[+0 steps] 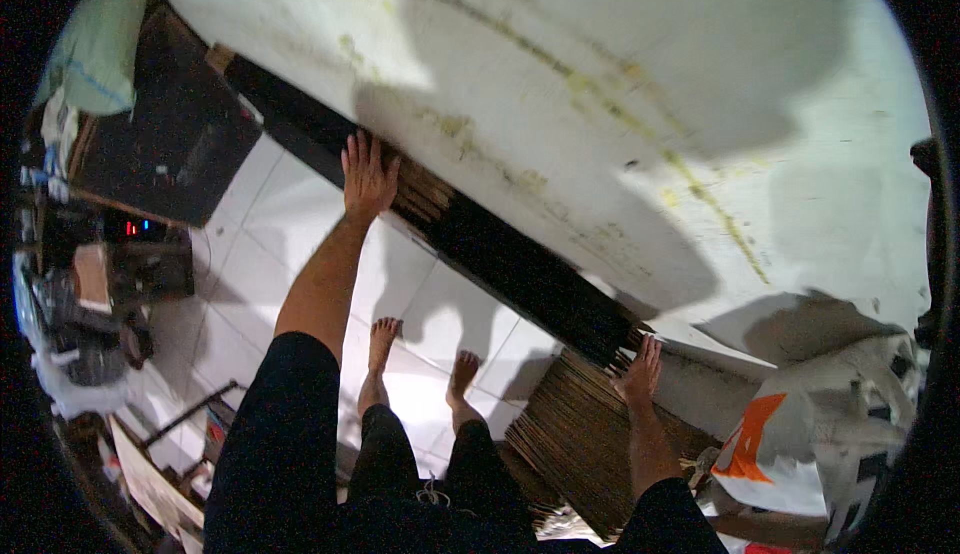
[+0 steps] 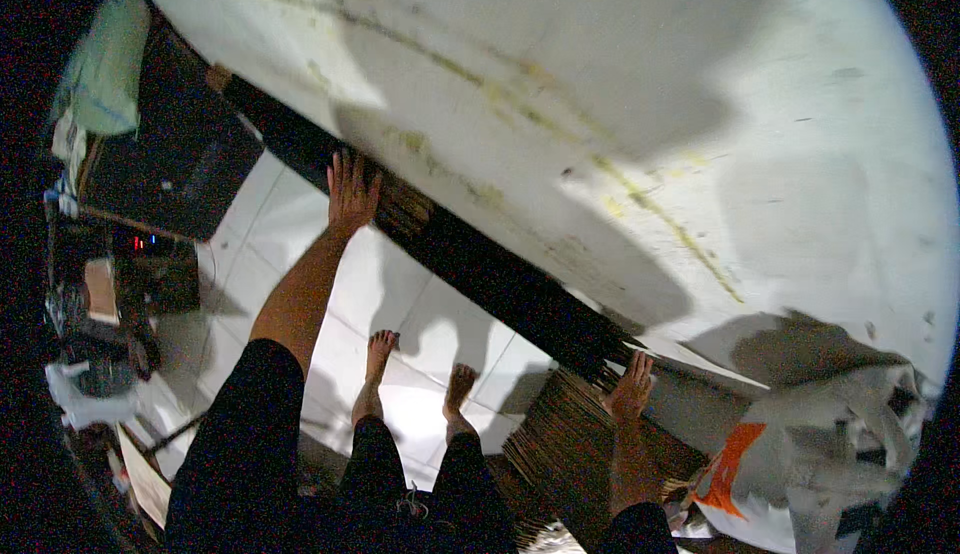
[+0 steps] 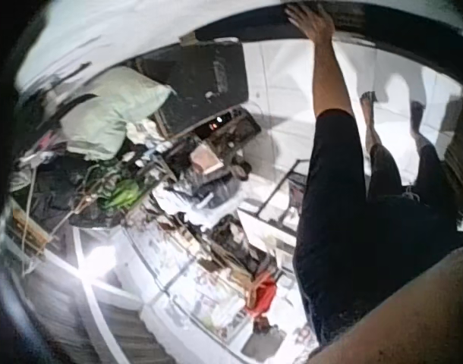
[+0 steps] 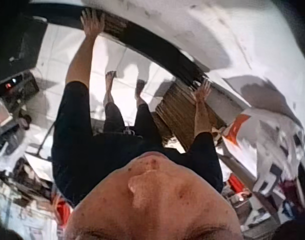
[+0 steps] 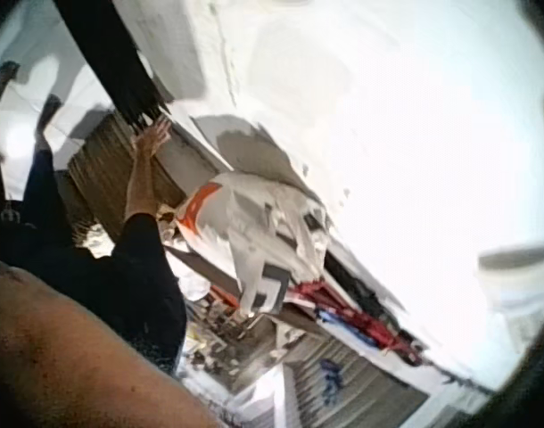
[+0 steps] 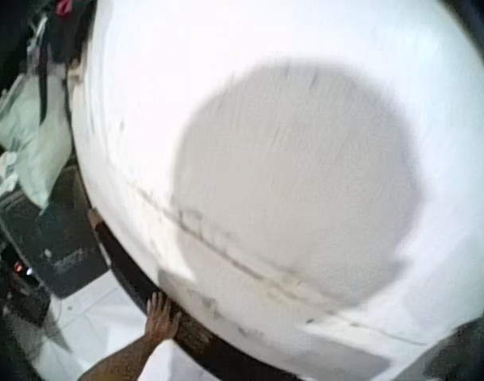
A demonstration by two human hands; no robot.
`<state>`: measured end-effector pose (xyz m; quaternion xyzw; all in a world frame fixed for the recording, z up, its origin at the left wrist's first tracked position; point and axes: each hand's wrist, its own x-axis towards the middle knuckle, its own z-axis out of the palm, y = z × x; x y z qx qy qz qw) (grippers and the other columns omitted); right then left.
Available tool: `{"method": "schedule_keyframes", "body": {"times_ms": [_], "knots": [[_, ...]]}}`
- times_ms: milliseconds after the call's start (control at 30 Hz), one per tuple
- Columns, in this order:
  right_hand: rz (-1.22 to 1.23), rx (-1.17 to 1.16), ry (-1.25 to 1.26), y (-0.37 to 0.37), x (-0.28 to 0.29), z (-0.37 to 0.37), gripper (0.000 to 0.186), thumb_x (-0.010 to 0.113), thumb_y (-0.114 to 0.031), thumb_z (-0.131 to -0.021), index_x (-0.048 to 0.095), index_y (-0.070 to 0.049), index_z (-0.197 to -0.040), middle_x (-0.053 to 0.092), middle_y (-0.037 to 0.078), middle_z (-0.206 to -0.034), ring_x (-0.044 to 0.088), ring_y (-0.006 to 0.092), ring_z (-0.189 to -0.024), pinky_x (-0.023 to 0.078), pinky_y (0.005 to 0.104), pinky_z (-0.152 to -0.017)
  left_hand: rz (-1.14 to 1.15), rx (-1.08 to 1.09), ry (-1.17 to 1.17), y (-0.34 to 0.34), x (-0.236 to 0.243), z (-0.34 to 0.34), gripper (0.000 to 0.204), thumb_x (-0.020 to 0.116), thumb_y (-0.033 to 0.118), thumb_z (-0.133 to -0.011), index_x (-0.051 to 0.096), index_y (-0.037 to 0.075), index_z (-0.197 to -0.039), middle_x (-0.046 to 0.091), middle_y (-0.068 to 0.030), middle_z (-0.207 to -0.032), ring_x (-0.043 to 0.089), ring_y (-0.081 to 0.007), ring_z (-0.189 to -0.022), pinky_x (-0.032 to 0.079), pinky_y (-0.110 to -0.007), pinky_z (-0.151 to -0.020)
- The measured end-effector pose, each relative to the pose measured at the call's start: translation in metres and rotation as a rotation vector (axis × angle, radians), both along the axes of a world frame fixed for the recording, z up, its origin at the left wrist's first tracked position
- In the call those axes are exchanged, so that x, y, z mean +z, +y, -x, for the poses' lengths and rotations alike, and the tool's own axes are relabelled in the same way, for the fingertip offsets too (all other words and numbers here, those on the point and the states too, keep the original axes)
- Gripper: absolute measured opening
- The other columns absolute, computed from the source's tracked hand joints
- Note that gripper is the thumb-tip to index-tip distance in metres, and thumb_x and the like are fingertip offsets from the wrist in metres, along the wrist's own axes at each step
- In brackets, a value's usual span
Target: The person repeatedly places a screen printing frame over black skateboard decks and uses a squeegee to pull ink across the screen, transferring a graphic onto each deck. They handle multiple decks, stacking them after printing.
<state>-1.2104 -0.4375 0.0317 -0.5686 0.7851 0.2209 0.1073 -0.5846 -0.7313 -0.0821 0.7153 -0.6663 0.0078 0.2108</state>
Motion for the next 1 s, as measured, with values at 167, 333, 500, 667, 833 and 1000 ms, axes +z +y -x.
{"method": "schedule_keyframes", "body": {"times_ms": [167, 333, 500, 667, 833, 1000], "knots": [[-0.290, 0.008, 0.066, 0.000, -0.015, 0.009, 0.101, 0.077, -0.040, -0.091, 0.015, -0.014, -0.166, 0.019, 0.016, -0.170, 0.028, 0.0373, -0.152, 0.032, 0.0548, -0.120, 0.093, -0.041, -0.035, 0.015, -0.003, -0.007, 0.051, 0.052, 0.038, -0.105, 0.053, 0.010, -0.147, 0.034, -0.0294, -0.161, 0.022, -0.0559, -0.150, 0.025, -0.075, -0.114], [-0.265, 0.225, -0.049, 0.006, -0.011, 0.015, 0.093, 0.082, -0.045, -0.085, 0.037, -0.005, -0.155, 0.048, 0.019, -0.143, 0.045, 0.0366, -0.133, 0.044, 0.0509, -0.109, -0.090, -0.005, -0.245, 0.030, -0.003, -0.001, 0.067, 0.046, 0.053, -0.105, 0.040, 0.014, -0.158, 0.022, -0.0241, -0.168, 0.017, -0.0474, -0.155, 0.019, -0.066, -0.120], [-0.330, 0.265, -0.078, 0.024, -0.016, 0.016, 0.081, 0.080, -0.042, -0.087, 0.045, -0.005, -0.150, 0.054, 0.016, -0.120, 0.050, 0.0315, -0.109, 0.046, 0.0464, -0.091, -0.085, 0.017, -0.240, 0.041, 0.000, -0.001, 0.074, 0.044, 0.061, -0.104, 0.035, 0.015, -0.162, 0.019, -0.0234, -0.169, 0.017, -0.0446, -0.156, 0.016, -0.064, -0.123], [-0.283, 0.283, -0.216, 0.072, -0.017, 0.039, 0.070, 0.078, -0.038, -0.089, 0.054, -0.005, -0.145, 0.060, 0.014, -0.098, 0.055, 0.0265, -0.086, 0.047, 0.0418, -0.074, -0.169, 0.045, -0.065, 0.042, 0.006, -0.007, 0.073, 0.050, 0.058, -0.103, 0.031, 0.021, -0.164, 0.014, -0.0223, -0.171, 0.014, -0.0466, -0.156, 0.015, -0.068, -0.121], [0.026, 0.133, -0.644, 0.166, -0.019, 0.066, 0.059, 0.076, -0.035, -0.091, 0.063, -0.006, -0.140, 0.067, 0.011, -0.075, 0.059, 0.0215, -0.062, 0.048, 0.0372, -0.056, -0.119, 0.012, -0.083, 0.047, 0.005, -0.011, 0.071, 0.049, 0.057, -0.104, 0.028, 0.025, -0.164, 0.017, -0.0228, -0.170, 0.016, -0.0480, -0.156, 0.018, -0.068, -0.121], [0.014, -0.154, -0.690, 0.222, -0.031, 0.041, 0.049, 0.069, -0.024, -0.095, 0.061, -0.008, -0.140, 0.069, 0.018, -0.118, 0.067, 0.0306, -0.102, 0.055, 0.0400, -0.087, -0.186, 0.054, -0.142, 0.059, 0.001, -0.022, 0.073, 0.047, 0.063, -0.103, 0.033, 0.025, -0.163, 0.019, -0.0217, -0.170, 0.016, -0.0453, -0.156, 0.016, -0.064, -0.124]]}}
